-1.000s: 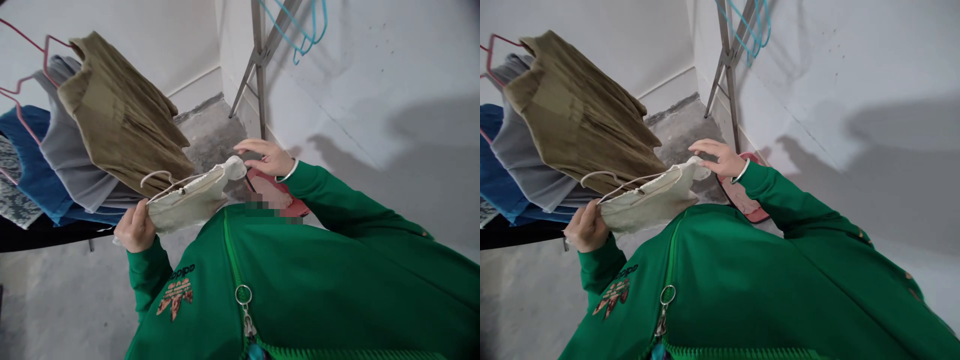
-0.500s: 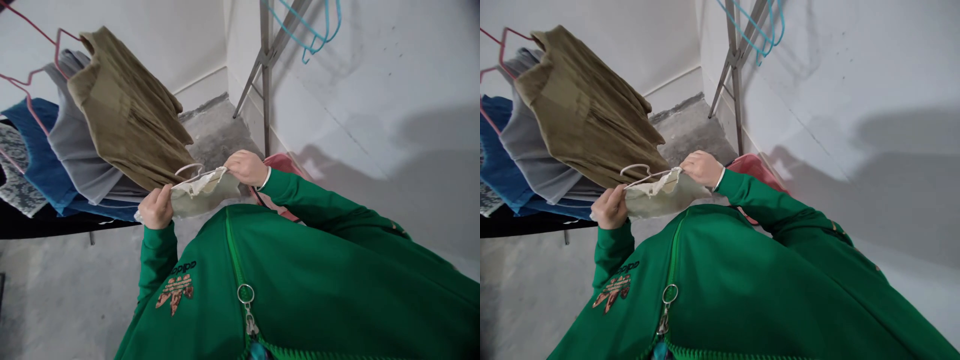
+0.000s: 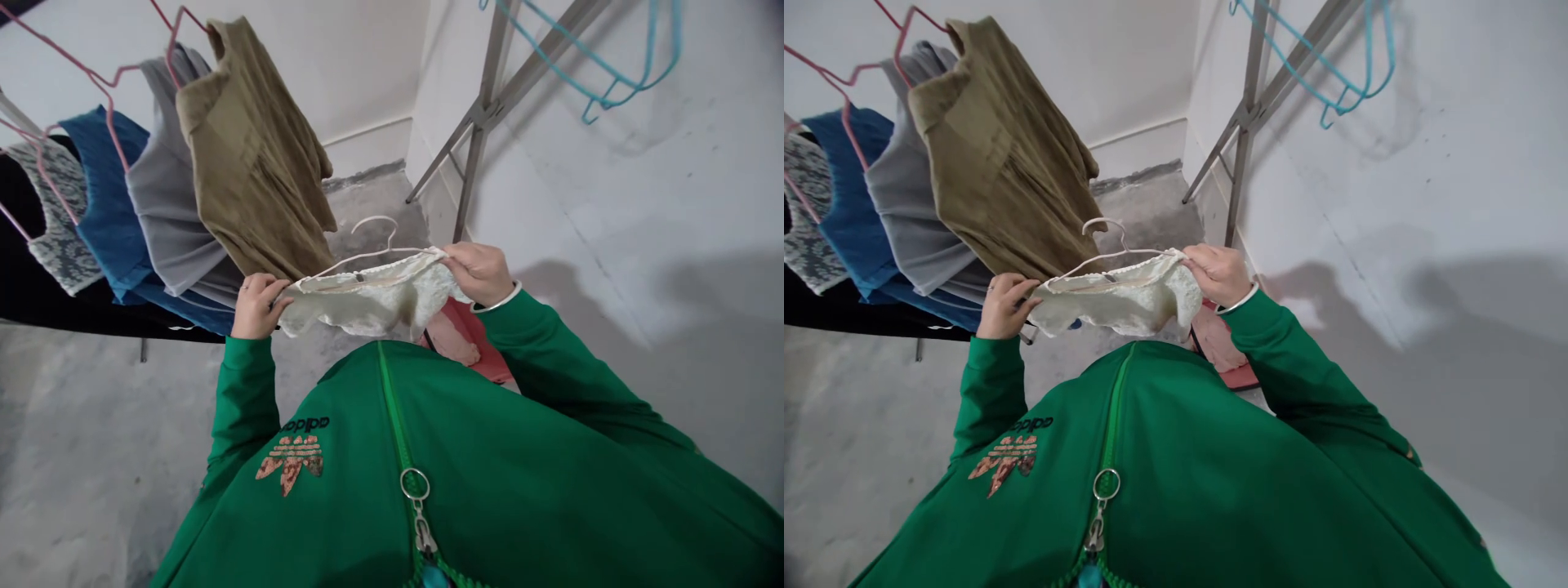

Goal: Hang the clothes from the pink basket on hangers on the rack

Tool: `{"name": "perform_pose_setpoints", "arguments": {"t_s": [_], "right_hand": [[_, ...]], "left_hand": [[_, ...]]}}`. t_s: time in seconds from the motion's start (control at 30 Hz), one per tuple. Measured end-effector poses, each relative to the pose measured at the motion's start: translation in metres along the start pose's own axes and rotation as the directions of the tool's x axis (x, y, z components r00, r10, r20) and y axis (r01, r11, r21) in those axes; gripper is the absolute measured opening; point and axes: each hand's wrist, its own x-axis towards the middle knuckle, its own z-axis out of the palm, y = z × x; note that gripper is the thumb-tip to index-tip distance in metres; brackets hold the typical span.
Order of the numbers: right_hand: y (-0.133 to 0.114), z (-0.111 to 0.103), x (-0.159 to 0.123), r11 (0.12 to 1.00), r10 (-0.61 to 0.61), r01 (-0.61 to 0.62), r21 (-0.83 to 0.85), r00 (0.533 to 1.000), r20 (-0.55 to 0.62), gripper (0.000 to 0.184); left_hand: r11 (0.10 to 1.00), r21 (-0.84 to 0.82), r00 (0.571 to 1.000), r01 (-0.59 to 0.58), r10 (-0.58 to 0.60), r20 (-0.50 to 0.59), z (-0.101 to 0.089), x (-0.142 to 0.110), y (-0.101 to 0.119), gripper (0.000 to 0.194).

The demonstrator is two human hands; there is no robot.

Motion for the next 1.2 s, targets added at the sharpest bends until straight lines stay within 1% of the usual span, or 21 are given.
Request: {"name": "perform_pose_setpoints", "arguments": {"t_s": [0.07, 0.2, 0.3, 0.4, 0.47, 0.57, 0.67, 0.77, 0.87, 1.07, 1.13, 1.2], "right_hand": [[-0.001, -0.001, 0.0, 1.0, -0.006, 0.006, 0.006, 1.0, 0.0, 0.028], [-0.001, -0.003, 0.001, 1.0, 0.001, -0.001, 0.027, 1.0, 0.004, 0.029], [-0.001, -0.005, 0.003, 0.999, -0.003, 0.004, 0.051, 1.0, -0.024, 0.028], [-0.001, -0.006, 0.004, 0.998, 0.022, -0.02, 0.052, 0.999, -0.034, 0.029], [-0.001, -0.006, 0.005, 0.997, 0.052, -0.05, 0.055, 0.998, -0.035, 0.031], [0.0, -0.004, 0.005, 0.994, 0.085, -0.081, 0.071, 0.995, -0.056, 0.034], [0.0, -0.002, 0.005, 0.991, 0.112, -0.107, 0.077, 0.992, -0.064, 0.037], [-0.001, 0.0, 0.004, 0.991, 0.106, -0.099, 0.093, 0.992, -0.066, 0.037], [-0.002, 0.002, 0.003, 0.99, 0.099, -0.093, 0.106, 0.994, -0.051, 0.037], [-0.006, 0.008, -0.001, 0.988, 0.108, -0.107, 0.114, 0.994, 0.006, 0.041], [-0.007, 0.01, -0.002, 0.988, 0.103, -0.103, 0.117, 0.995, 0.008, 0.042], [-0.007, 0.01, -0.003, 0.988, 0.099, -0.097, 0.121, 0.995, -0.01, 0.041]], "left_hand": [[0.999, -0.038, 1.0, -0.012, 0.012, 0.009, 0.006, 0.008, 0.005, 0.039], [0.991, -0.135, 0.996, -0.007, 0.019, 0.089, 0.011, 0.021, 0.016, 0.044], [0.991, -0.132, 0.993, -0.032, 0.046, 0.105, 0.011, 0.025, 0.025, 0.052], [0.999, -0.033, 0.997, -0.018, 0.021, 0.071, 0.013, 0.029, 0.034, 0.063], [0.997, 0.066, 1.0, 0.028, -0.029, 0.008, 0.017, 0.031, 0.04, 0.067], [0.98, 0.176, 0.993, 0.098, -0.083, -0.09, 0.023, 0.034, 0.048, 0.068], [0.964, 0.229, 0.985, 0.136, -0.107, -0.133, 0.025, 0.038, 0.055, 0.066], [0.958, 0.239, 0.982, 0.159, -0.129, -0.135, 0.026, 0.041, 0.061, 0.063], [0.955, 0.246, 0.981, 0.165, -0.133, -0.141, 0.025, 0.042, 0.066, 0.064], [0.954, 0.245, 0.974, 0.172, -0.127, -0.187, 0.022, 0.045, 0.067, 0.068], [0.954, 0.25, 0.977, 0.167, -0.127, -0.17, 0.021, 0.047, 0.067, 0.068], [0.956, 0.253, 0.984, 0.15, -0.121, -0.127, 0.019, 0.048, 0.065, 0.066]]}}
